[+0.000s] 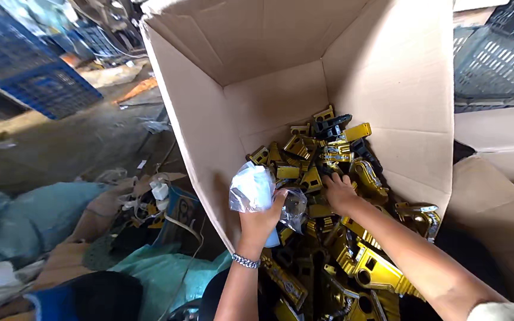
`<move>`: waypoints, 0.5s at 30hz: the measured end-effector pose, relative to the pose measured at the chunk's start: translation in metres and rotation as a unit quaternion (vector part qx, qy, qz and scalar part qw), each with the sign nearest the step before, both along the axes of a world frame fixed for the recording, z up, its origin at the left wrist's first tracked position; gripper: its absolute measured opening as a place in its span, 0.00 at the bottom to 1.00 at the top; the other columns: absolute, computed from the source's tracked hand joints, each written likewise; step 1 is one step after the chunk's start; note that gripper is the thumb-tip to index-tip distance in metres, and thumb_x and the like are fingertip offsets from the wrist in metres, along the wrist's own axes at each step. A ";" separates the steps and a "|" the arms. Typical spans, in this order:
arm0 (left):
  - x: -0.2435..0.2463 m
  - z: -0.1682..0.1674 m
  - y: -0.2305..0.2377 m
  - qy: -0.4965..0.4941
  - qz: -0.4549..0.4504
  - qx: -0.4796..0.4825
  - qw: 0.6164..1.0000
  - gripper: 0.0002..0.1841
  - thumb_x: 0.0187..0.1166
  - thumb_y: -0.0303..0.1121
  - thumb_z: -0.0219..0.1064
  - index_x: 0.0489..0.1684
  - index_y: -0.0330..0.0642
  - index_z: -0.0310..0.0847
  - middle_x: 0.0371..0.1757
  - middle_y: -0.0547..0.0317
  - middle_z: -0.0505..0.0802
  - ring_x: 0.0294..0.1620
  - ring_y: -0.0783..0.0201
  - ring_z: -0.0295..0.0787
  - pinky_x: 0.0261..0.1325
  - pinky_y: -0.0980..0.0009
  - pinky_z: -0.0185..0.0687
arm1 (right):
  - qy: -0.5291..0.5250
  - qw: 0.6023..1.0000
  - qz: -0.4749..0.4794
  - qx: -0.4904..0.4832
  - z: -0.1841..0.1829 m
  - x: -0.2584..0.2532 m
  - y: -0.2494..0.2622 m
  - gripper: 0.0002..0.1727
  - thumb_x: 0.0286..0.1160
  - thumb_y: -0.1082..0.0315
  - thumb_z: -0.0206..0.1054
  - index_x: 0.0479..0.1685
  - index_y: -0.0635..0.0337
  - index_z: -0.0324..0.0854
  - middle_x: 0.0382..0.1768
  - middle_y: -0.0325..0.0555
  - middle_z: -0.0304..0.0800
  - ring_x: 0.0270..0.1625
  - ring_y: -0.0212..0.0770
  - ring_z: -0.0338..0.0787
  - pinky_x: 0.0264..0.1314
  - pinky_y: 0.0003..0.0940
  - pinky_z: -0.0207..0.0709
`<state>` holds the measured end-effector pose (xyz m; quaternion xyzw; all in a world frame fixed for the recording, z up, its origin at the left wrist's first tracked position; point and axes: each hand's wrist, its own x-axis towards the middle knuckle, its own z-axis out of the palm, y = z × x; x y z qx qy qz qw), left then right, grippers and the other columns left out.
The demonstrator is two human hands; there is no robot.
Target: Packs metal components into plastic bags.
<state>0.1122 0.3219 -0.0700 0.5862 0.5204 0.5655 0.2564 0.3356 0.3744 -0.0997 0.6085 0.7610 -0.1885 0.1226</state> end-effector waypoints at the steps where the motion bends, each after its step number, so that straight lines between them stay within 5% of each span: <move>1: -0.002 0.001 0.000 0.003 0.009 0.003 1.000 0.31 0.61 0.34 0.83 0.57 0.19 0.77 0.45 0.51 0.92 0.47 0.75 0.90 0.58 0.79 0.85 | 0.032 0.999 -0.009 0.014 0.011 0.001 -0.011 0.25 0.68 0.77 0.72 0.69 0.62 0.84 0.87 0.65 0.58 0.87 0.75 0.52 0.80 0.77 0.51; 4: -0.004 0.003 -0.001 -0.001 0.020 0.001 1.000 0.29 0.62 0.33 0.81 0.57 0.20 0.78 0.44 0.53 0.92 0.45 0.78 0.89 0.57 0.80 0.84 | 0.075 0.997 -0.009 -0.014 0.031 0.005 -0.053 0.25 0.71 0.69 0.74 0.70 0.57 0.84 0.92 0.63 0.48 0.88 0.81 0.48 0.76 0.82 0.57; 7: -0.002 -0.001 -0.005 0.016 0.010 -0.023 1.000 0.31 0.62 0.34 0.81 0.60 0.21 0.76 0.47 0.51 0.92 0.47 0.76 0.88 0.58 0.78 0.84 | -0.005 0.993 0.056 -0.105 0.021 0.006 -0.073 0.35 0.75 0.41 0.71 0.67 0.62 0.86 0.97 0.56 0.28 0.93 0.74 0.19 0.81 0.85 0.12; 9: -0.002 -0.005 -0.005 0.026 0.009 -0.021 0.999 0.32 0.62 0.34 0.81 0.61 0.19 0.76 0.49 0.48 0.91 0.49 0.74 0.89 0.59 0.77 0.84 | 0.005 0.991 0.102 -0.082 0.015 -0.001 -0.070 0.28 0.81 0.48 0.68 0.61 0.67 0.88 0.96 0.55 0.39 0.95 0.67 0.23 0.82 0.81 0.06; 11: -0.004 -0.006 -0.006 0.026 0.017 -0.012 0.999 0.34 0.62 0.34 0.82 0.62 0.17 0.75 0.50 0.46 0.91 0.49 0.74 0.89 0.60 0.77 0.84 | 0.062 0.985 0.151 -0.054 0.009 -0.015 -0.062 0.22 0.73 0.68 0.74 0.64 0.71 0.85 0.91 0.59 0.57 0.95 0.64 0.45 0.90 0.74 0.19; 13: -0.005 -0.006 -0.006 0.017 0.021 -0.010 1.000 0.35 0.61 0.34 0.82 0.63 0.17 0.74 0.50 0.46 0.91 0.50 0.73 0.89 0.60 0.77 0.84 | 0.057 0.982 0.148 -0.104 0.006 -0.031 -0.050 0.42 0.63 0.73 0.79 0.84 0.64 0.68 0.87 0.62 0.63 0.88 0.66 0.62 0.89 0.70 0.43; 15: -0.002 -0.005 -0.006 0.003 0.015 -0.018 1.000 0.35 0.62 0.31 0.82 0.65 0.16 0.72 0.52 0.43 0.91 0.53 0.71 0.90 0.63 0.76 0.84 | -0.007 0.981 0.123 -0.152 0.007 -0.040 -0.041 0.59 0.57 0.76 0.81 0.95 0.57 0.48 0.76 0.76 0.72 0.78 0.77 0.71 0.81 0.75 0.56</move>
